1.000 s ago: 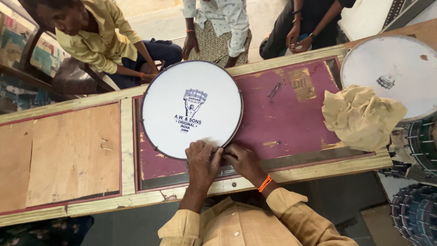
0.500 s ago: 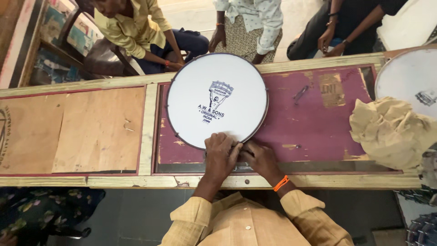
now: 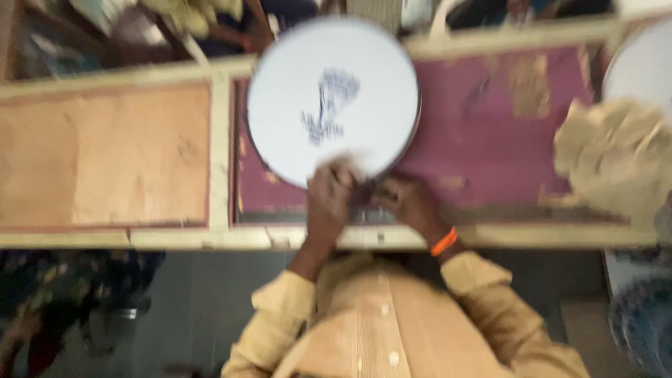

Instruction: The person secures a white drumhead onto a drum shell by hand-tightening the tension rods around the rim. They work systematically around the circumference of the drum, using their fingers to turn the lugs and ensure the head is fastened to the shell.

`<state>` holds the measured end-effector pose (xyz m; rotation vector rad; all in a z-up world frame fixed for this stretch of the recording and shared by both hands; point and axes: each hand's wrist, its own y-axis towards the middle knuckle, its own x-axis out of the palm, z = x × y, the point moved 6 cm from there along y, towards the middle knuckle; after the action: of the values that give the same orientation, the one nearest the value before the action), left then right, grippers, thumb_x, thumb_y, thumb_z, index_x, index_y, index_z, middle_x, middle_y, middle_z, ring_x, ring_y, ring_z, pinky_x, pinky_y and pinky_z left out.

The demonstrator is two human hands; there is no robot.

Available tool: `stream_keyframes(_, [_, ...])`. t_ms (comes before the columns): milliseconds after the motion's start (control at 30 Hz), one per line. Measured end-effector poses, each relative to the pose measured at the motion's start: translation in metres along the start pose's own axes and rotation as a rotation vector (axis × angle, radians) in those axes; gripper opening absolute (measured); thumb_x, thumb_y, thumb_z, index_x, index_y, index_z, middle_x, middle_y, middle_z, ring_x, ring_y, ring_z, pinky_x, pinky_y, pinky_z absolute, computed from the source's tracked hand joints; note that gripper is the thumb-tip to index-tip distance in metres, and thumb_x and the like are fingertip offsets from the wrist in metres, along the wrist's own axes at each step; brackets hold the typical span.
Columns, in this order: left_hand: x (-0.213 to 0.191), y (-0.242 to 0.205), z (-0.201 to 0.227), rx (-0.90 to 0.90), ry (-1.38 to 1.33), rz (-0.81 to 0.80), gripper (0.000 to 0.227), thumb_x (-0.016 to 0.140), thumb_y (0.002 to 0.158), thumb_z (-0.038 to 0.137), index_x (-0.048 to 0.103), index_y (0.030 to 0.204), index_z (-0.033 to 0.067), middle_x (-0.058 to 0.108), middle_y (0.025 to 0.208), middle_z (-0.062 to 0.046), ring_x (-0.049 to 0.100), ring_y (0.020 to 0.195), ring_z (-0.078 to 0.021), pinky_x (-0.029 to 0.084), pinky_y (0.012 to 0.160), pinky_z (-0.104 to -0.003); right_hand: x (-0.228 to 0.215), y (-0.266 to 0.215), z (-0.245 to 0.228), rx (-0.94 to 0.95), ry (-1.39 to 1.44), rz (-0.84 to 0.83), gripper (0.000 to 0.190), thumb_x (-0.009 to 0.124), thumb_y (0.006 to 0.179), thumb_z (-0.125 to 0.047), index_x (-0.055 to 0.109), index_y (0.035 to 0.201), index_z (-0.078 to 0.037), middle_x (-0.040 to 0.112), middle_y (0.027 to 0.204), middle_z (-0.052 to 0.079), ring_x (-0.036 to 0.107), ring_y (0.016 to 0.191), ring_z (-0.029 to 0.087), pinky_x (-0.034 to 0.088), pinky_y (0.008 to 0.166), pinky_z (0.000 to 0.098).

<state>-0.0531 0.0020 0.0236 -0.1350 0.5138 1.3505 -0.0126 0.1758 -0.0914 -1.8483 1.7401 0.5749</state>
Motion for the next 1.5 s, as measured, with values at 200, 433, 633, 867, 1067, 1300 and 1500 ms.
stream_keyframes(200, [-0.026, 0.0, 0.029, -0.068, -0.585, -0.05, 0.054, 0.053, 0.11, 0.023, 0.038, 0.155, -0.0032, 0.06, 0.09, -0.003, 0.057, 0.089, -0.01, 0.049, 0.091, -0.03, -0.02, -0.033, 0.01, 0.015, 0.286, 0.115, 0.026, 0.067, 0.097, -0.011, 0.069, 0.122, -0.003, 0.077, 0.099, 0.012, 0.077, 0.082, 0.015, 0.059, 0.071, 0.0294])
stream_keyframes(433, [-0.019, 0.004, 0.034, -0.112, -0.854, -0.066, 0.06, 0.052, 0.103, 0.014, 0.034, 0.156, -0.0047, 0.056, 0.089, -0.002, 0.051, 0.085, -0.0102, 0.043, 0.086, -0.026, -0.025, -0.051, 0.026, 0.119, 0.368, 0.104, 0.024, 0.066, 0.099, -0.009, 0.069, 0.12, 0.001, 0.078, 0.099, 0.011, 0.077, 0.084, 0.015, 0.059, 0.073, 0.0273])
stream_keyframes(633, [-0.014, 0.007, 0.033, -0.149, -1.009, -0.081, 0.062, 0.053, 0.099, 0.011, 0.033, 0.156, -0.0062, 0.053, 0.089, -0.003, 0.048, 0.086, -0.0111, 0.042, 0.087, -0.026, -0.027, -0.053, 0.032, 0.143, 0.383, 0.114, 0.023, 0.065, 0.099, -0.009, 0.069, 0.119, 0.0, 0.078, 0.099, 0.01, 0.077, 0.082, 0.013, 0.06, 0.071, 0.0264])
stream_keyframes(867, [-0.007, 0.0, 0.048, -0.121, -0.824, -0.124, 0.059, 0.057, 0.107, 0.022, 0.036, 0.155, -0.0046, 0.055, 0.087, 0.0, 0.053, 0.082, -0.0099, 0.046, 0.08, -0.026, -0.047, -0.056, -0.001, 0.068, 0.618, 0.151, 0.013, 0.069, 0.1, -0.008, 0.072, 0.099, 0.004, 0.076, 0.086, 0.012, 0.073, 0.072, 0.014, 0.061, 0.064, 0.026])
stream_keyframes(1067, [0.015, -0.014, 0.058, -0.121, -0.953, -0.246, 0.056, 0.063, 0.114, 0.023, 0.036, 0.156, -0.0028, 0.056, 0.081, -0.002, 0.054, 0.078, -0.0093, 0.048, 0.079, -0.025, -0.087, -0.052, -0.077, -0.067, 0.962, 0.144, 0.019, 0.068, 0.104, -0.016, 0.069, 0.104, 0.003, 0.072, 0.085, 0.01, 0.07, 0.069, 0.011, 0.056, 0.057, 0.0237])
stream_keyframes(1300, [0.018, -0.018, 0.064, -0.171, -1.023, -0.317, 0.059, 0.063, 0.111, 0.022, 0.034, 0.157, -0.0013, 0.058, 0.08, -0.005, 0.058, 0.077, -0.012, 0.052, 0.074, -0.028, -0.099, -0.043, -0.113, -0.132, 1.079, 0.084, 0.024, 0.067, 0.105, -0.023, 0.064, 0.102, 0.001, 0.072, 0.083, 0.009, 0.07, 0.067, 0.01, 0.054, 0.053, 0.0216])
stream_keyframes(1500, [0.023, -0.019, 0.065, -0.175, -1.02, -0.357, 0.056, 0.061, 0.109, 0.021, 0.033, 0.152, -0.0015, 0.058, 0.086, -0.003, 0.06, 0.075, -0.0127, 0.058, 0.071, -0.032, -0.091, -0.043, -0.116, -0.074, 1.101, 0.017, 0.021, 0.071, 0.102, -0.013, 0.054, 0.103, -0.003, 0.068, 0.081, 0.007, 0.066, 0.066, 0.009, 0.052, 0.053, 0.0216])
